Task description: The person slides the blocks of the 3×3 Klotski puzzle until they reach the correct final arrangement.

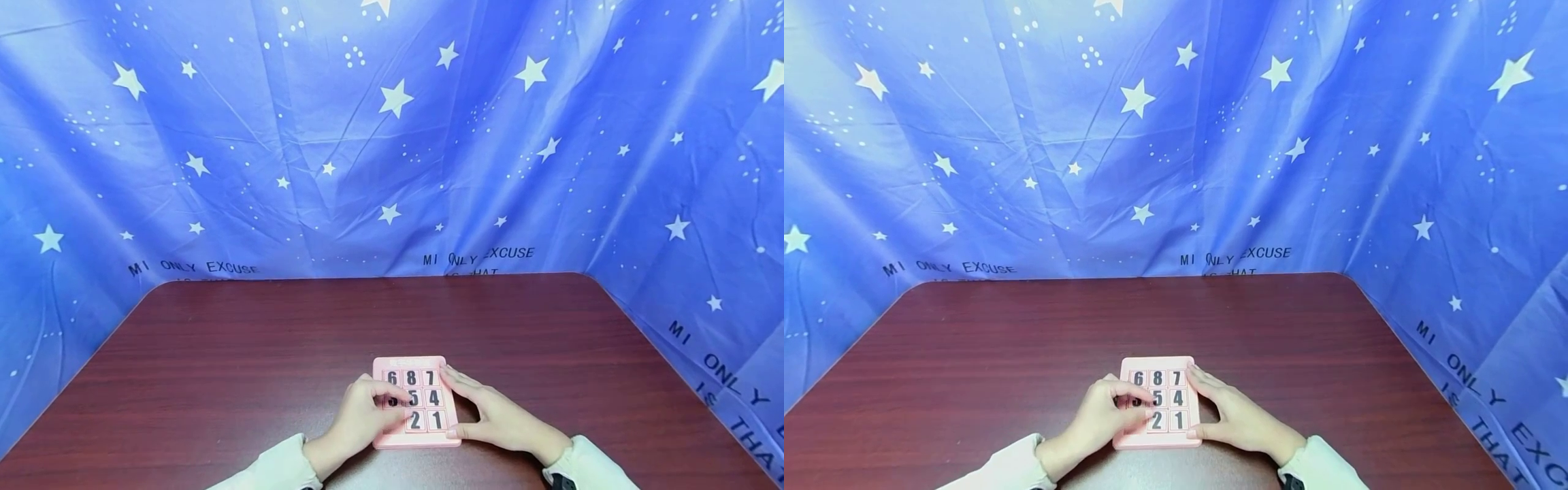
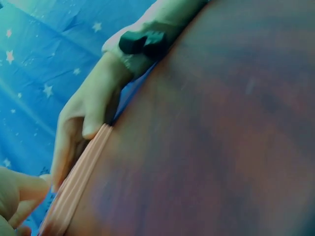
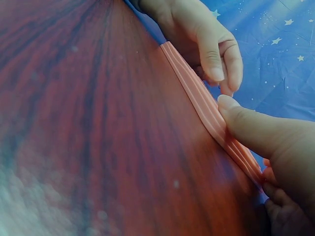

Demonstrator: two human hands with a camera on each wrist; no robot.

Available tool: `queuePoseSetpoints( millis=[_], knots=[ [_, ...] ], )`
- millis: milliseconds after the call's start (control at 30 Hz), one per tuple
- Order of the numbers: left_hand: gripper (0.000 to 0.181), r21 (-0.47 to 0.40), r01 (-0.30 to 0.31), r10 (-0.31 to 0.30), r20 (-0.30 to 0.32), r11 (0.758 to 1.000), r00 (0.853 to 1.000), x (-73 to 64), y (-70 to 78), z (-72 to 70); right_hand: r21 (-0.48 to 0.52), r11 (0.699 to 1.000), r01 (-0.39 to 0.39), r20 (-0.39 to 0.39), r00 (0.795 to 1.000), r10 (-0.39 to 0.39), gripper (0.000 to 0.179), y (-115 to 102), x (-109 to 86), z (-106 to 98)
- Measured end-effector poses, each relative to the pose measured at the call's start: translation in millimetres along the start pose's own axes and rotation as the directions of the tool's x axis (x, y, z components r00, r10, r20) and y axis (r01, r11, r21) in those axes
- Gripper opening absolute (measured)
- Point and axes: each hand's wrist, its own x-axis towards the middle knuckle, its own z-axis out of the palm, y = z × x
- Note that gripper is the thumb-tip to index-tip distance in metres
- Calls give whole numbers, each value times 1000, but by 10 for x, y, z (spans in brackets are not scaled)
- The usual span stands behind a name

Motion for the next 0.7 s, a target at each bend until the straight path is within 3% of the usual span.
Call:
queuePoseSetpoints(
  millis=[333,700],
  knots=[
    [20,86,-24,28,-40,996,999,-51,55,135,-4,999,-49,24,998,49,83,-23,11,-15],
    [17,60,37,-34,-44,998,998,-100,14,27,12,997,-77,45,996,76,84,-26,18,-12]
  ],
)
